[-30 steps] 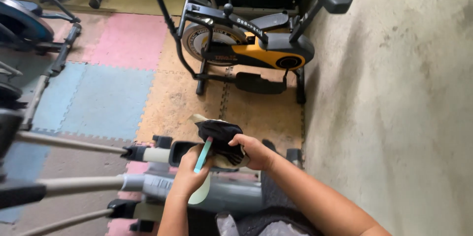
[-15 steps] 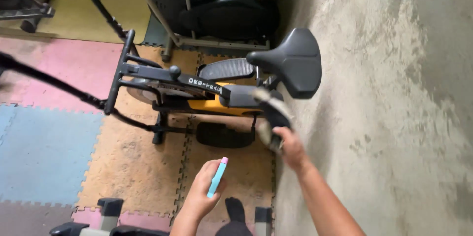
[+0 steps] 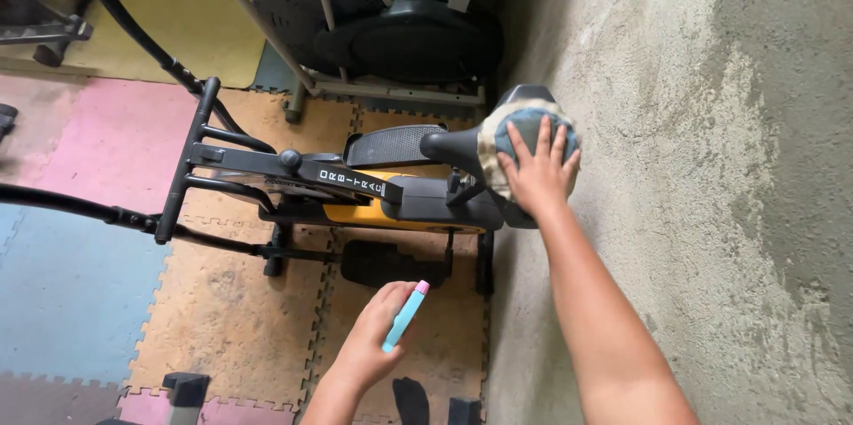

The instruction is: Cleaning gym machines like ellipticals and stationary bikes using a spray bottle and a cloth.

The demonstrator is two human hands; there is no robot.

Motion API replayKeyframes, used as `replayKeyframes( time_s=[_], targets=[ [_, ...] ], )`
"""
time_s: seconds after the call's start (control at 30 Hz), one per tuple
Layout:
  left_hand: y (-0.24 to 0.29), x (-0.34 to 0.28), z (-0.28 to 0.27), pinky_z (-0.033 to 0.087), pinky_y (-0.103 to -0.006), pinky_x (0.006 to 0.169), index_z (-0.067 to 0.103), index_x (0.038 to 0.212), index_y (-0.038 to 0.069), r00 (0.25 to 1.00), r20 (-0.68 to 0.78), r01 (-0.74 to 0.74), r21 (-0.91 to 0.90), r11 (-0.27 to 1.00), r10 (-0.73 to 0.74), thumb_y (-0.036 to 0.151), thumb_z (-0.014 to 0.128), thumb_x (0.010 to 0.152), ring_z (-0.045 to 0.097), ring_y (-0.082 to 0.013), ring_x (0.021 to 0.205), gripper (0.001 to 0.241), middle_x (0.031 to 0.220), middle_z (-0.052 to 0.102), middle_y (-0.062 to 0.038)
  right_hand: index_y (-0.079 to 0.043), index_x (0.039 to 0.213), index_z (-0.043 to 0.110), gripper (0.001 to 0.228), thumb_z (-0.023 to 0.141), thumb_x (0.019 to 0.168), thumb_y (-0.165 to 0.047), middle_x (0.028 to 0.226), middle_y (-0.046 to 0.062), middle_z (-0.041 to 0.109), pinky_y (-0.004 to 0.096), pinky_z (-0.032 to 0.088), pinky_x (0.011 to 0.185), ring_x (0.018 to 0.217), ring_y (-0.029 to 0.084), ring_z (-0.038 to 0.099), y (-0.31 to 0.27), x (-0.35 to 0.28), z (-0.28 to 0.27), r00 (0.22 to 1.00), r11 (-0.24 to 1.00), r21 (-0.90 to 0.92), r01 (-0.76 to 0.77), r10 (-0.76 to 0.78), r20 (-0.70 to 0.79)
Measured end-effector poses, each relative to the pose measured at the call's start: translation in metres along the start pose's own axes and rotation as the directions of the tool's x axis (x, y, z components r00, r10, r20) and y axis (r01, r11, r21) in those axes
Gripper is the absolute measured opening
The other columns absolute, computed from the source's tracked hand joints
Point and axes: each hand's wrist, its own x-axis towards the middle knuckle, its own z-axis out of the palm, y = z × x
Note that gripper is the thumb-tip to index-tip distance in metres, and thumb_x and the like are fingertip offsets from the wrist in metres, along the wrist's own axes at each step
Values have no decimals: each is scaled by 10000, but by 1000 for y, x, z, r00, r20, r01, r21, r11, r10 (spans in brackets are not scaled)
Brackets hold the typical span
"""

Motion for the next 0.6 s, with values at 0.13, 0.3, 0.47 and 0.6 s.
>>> replayKeyframes(
  time_s=[0.13, 0.3, 0.47, 0.6],
  targets=[
    [-1, 3, 3, 493, -389, 998, 590, 1309, 45, 999, -32, -18, 43, 999, 19, -32, 639, 754, 611, -350, 1200, 563, 1287, 622, -143, -519, 1596, 135, 605, 244, 1011, -627, 1709, 70, -138, 670, -44, 1200, 1553, 364, -145, 4, 13, 1, 999, 999, -11, 44, -44, 14],
    [-6, 9, 6, 490, -394, 1007, 600, 1298, 45, 990, -112, -77, 42, 996, 82, -13, 656, 767, 614, -364, 1198, 537, 1279, 638, -154, -496, 1592, 205, 570, 353, 1042, -513, 1717, 67, -57, 647, -10, 1219, 1567, 357, -85, 15, -13, 30, 986, 987, -36, 156, -158, -51],
    [-9, 35, 13, 512, -389, 984, 612, 1283, 40, 982, -95, -159, 29, 987, 161, 30, 680, 768, 637, -367, 1151, 519, 1226, 653, -170, -375, 1541, 426, 591, 584, 972, -367, 1712, 107, 171, 630, 164, 1218, 1567, 393, 147, 34, -72, 65, 926, 965, 14, 263, -248, -285],
    [16, 57, 14, 497, -407, 998, 615, 1311, 25, 958, -102, -270, -3, 963, 269, 4, 648, 770, 624, -382, 1167, 542, 1248, 642, -188, -332, 1524, 464, 574, 602, 967, -346, 1706, 102, 215, 631, 203, 1203, 1558, 399, 185, 35, -101, 64, 929, 969, 70, 235, -203, -308]
  ],
)
